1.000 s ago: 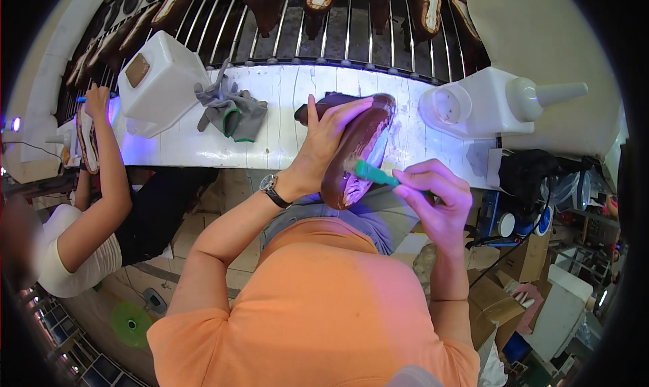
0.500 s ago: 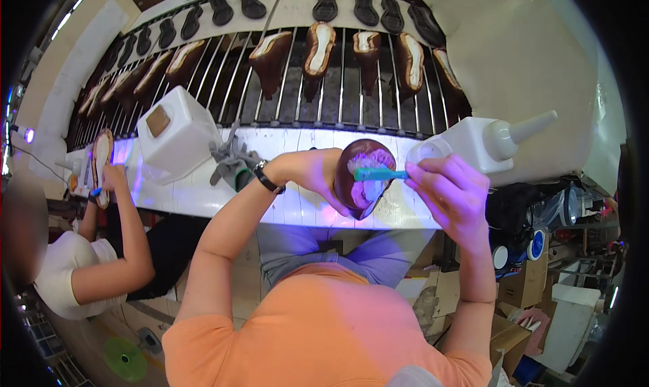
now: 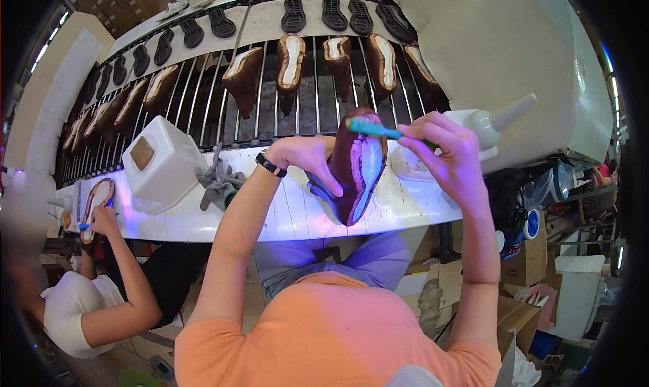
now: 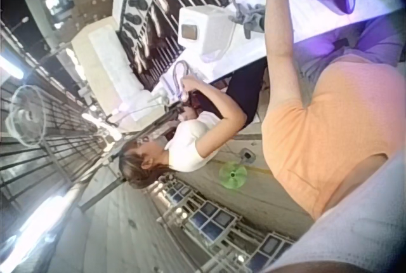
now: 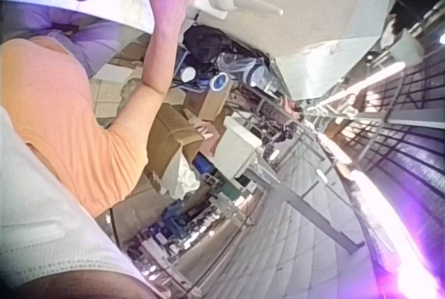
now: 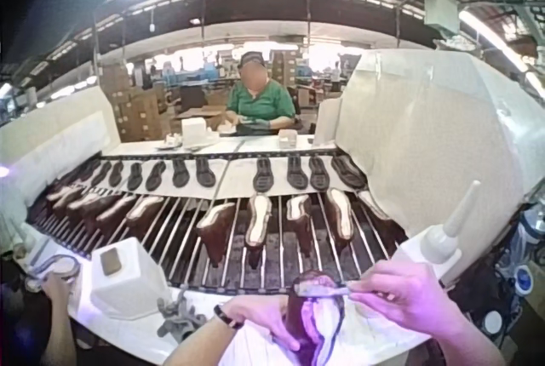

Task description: Apply adhesive or primer to the upper and sole contact points of footwear using a brush.

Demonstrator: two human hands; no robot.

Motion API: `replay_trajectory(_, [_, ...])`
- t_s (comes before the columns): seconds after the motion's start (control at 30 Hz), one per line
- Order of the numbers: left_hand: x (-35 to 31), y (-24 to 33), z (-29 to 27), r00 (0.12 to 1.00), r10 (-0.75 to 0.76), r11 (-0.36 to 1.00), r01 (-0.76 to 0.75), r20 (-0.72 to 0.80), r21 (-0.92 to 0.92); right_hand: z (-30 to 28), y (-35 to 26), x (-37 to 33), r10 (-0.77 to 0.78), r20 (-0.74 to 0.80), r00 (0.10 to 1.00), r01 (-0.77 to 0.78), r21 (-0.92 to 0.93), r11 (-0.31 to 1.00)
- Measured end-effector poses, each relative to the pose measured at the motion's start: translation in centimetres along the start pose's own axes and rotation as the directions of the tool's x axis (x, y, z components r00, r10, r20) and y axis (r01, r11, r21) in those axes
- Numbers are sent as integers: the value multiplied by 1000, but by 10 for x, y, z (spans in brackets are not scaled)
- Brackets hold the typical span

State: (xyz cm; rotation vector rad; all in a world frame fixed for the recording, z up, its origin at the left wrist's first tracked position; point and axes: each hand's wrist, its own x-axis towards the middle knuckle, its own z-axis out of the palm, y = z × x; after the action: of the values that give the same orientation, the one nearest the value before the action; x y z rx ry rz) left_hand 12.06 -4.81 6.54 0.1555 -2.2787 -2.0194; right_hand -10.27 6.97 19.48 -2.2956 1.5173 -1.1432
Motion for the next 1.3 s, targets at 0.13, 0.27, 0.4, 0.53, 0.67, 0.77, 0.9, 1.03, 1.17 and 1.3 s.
replay_trajectory(0.13, [-18,-18,-5,982,-136,985,120,-129,-124,-14,-7,-1,-20,536,844,119,-151,981])
replay_trajectory(0.27, [-46,-57,8,747,-148,966,-32,-649,-257,-12,43,-35,334,83,939,-338,43,940])
replay_trajectory(0.4, [-58,-94,27,546,76,847,-477,-835,-235,25,94,-109,612,-147,777,-618,-366,696])
replay_trajectory(0.53, [-45,-73,79,496,-399,627,-466,-772,-624,57,106,-130,670,-210,712,-676,-464,573])
replay_trajectory(0.67, [-44,-85,129,798,-273,116,-527,-537,-842,70,119,-127,595,-215,774,-585,-604,542])
replay_trajectory(0.77, [-39,-84,157,671,-443,318,-501,-594,-805,63,121,-123,657,-147,739,-608,-564,559])
replay_trajectory(0.9, [-41,-93,167,642,-474,408,-447,-603,-796,55,155,-151,808,-27,589,-795,159,585])
replay_trajectory(1.03, [-42,-94,167,597,-516,435,-435,-614,-788,66,159,-162,885,98,455,-755,569,325])
replay_trajectory(1.17, [-38,-104,169,586,-545,431,-417,-599,-800,68,147,-148,777,316,544,-653,741,156])
replay_trajectory(1.3, [-34,-92,170,557,-574,454,-392,-600,-800,73,111,-131,659,325,678,-672,637,377])
